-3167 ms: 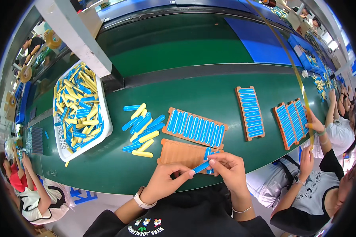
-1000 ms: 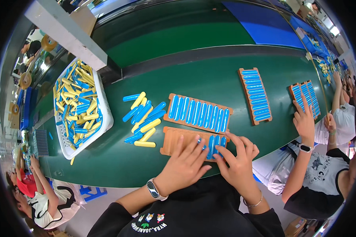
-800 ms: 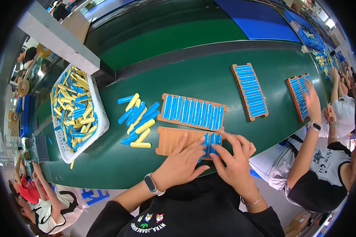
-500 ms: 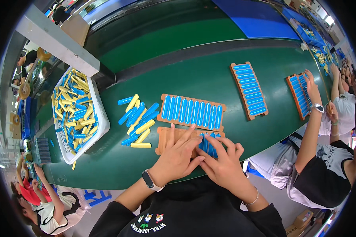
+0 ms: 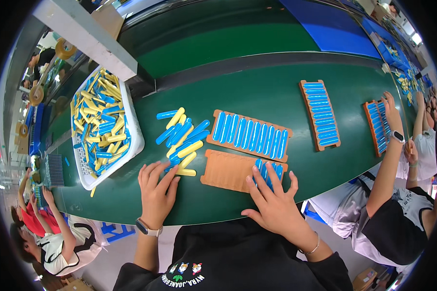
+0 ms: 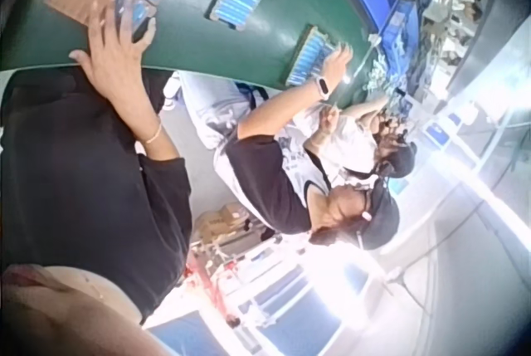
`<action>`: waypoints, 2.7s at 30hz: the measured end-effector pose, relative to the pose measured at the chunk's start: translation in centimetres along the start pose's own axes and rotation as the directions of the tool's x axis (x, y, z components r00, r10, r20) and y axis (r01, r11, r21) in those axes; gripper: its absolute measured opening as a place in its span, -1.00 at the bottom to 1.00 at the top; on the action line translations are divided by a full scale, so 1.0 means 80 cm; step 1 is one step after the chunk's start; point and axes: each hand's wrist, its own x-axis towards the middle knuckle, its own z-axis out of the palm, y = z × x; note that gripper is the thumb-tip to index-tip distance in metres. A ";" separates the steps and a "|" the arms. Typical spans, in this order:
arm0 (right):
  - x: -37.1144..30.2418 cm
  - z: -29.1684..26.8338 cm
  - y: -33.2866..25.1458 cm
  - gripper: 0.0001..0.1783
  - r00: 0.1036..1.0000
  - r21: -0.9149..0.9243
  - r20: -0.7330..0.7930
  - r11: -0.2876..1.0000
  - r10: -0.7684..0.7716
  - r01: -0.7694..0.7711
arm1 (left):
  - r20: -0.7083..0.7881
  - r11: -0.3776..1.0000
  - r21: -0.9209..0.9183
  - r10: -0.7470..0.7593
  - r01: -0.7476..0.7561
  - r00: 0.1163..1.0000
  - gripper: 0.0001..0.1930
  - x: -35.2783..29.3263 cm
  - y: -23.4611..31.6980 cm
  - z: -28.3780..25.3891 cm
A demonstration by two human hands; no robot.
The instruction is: The person assembles parts on a factory line by taking plastic strips from a container and placing them into slots on a tray by hand, then pressing them into place.
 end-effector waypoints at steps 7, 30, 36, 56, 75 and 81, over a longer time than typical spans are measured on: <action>-0.005 -0.005 0.007 -0.23 0.997 0.043 -0.075 0.999 0.011 -0.008 | 0.042 0.995 0.064 0.074 -0.077 0.996 -0.80 0.010 -0.013 -0.002; 0.004 -0.005 0.007 -0.77 0.963 0.095 -0.245 0.991 0.112 -0.091 | 0.123 0.865 -0.285 0.461 -0.414 0.879 -0.63 0.060 0.085 0.042; 0.004 -0.001 0.007 -0.76 0.967 0.066 -0.252 0.998 0.040 -0.024 | 0.258 0.897 -0.254 0.423 -0.362 0.868 -0.56 0.039 0.097 0.038; 0.001 0.014 0.008 -0.69 0.941 -0.071 -0.338 0.997 0.015 -0.042 | 0.197 0.905 -0.306 0.365 -0.297 0.910 -0.50 0.033 0.115 0.052; 0.031 -0.011 0.002 -0.69 0.886 0.432 -0.429 0.901 0.175 0.031 | 0.079 0.919 -0.350 -0.167 0.184 0.983 -0.86 0.045 0.062 0.013; 0.051 -0.013 -0.012 -0.74 0.962 0.898 -0.085 0.438 0.258 -0.038 | 0.229 0.724 -0.658 -0.069 0.207 0.971 -0.87 0.037 0.099 0.004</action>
